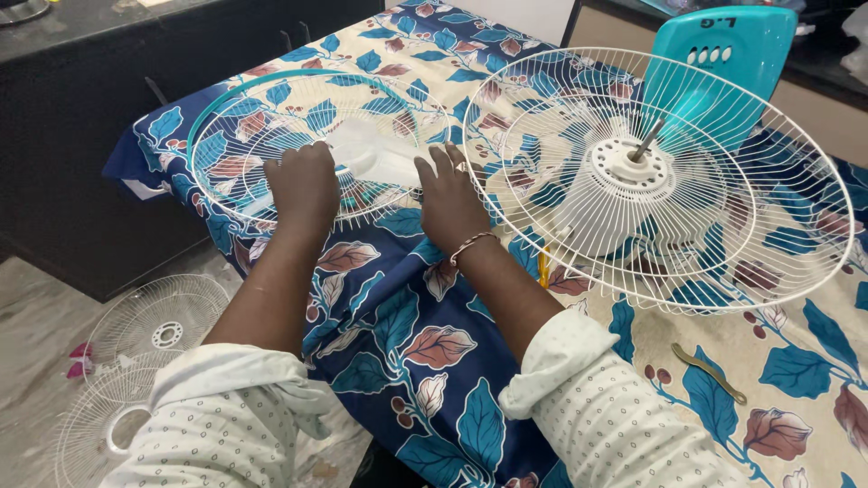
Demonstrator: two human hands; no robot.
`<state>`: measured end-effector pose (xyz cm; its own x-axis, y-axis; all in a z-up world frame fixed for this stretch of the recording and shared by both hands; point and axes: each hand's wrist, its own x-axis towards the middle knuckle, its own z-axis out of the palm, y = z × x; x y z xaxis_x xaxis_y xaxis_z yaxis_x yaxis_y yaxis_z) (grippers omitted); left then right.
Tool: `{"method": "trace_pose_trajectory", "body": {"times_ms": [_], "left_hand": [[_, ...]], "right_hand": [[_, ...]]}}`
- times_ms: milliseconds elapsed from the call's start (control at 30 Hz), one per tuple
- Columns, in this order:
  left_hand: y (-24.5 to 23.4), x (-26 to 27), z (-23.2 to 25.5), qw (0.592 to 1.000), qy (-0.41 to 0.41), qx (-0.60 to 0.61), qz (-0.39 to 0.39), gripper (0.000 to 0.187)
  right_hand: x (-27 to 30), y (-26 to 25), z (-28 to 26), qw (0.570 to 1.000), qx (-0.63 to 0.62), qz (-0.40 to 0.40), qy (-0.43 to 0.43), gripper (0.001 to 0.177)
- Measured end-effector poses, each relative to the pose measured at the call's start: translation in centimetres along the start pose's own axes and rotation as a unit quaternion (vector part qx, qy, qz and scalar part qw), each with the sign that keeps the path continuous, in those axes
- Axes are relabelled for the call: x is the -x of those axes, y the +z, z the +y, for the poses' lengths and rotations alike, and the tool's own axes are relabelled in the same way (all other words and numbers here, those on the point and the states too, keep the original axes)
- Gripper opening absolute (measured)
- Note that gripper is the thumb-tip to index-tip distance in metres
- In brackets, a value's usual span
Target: The person assembles a table fan by attaching the motor housing to the base, securing it with a screwdriver, and then mounting the front wire cage. The person uses a screwdriver to tighten the base connection and aligns the cage onto the motor shaft.
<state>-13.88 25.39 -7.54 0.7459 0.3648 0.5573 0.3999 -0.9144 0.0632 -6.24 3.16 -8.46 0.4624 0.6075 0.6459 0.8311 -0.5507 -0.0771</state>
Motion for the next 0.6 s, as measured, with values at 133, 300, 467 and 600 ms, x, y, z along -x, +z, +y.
{"method": "trace_pose_trajectory", "body": {"times_ms": [133,300,467,600], "left_hand": [[-1.5,0.4,0.6,0.992,0.038,0.030,0.115,0.014],[-4.0,-0.1,1.2,0.991,0.015,0.064,0.117,0.005],[-7.5,-0.8,1.3,0.984,0.038,0.002,0.173,0.014],[-10.8,-1.6,1.3,0.986,0.000,-0.044,0.158,0.034]], "right_hand": [[-0.2,-1.1,-1.1,1.000,-0.001,-0.013,0.003,0.059],[-1.4,-3.4,-2.9,0.999,0.028,0.037,-0.012,0.058],[-2.6,-5.4,-5.6,0.996,-0.045,0.073,-0.024,0.062],[-3.6,-7.2,-7.1,0.990,-0.109,0.086,-0.033,0.064]]}}
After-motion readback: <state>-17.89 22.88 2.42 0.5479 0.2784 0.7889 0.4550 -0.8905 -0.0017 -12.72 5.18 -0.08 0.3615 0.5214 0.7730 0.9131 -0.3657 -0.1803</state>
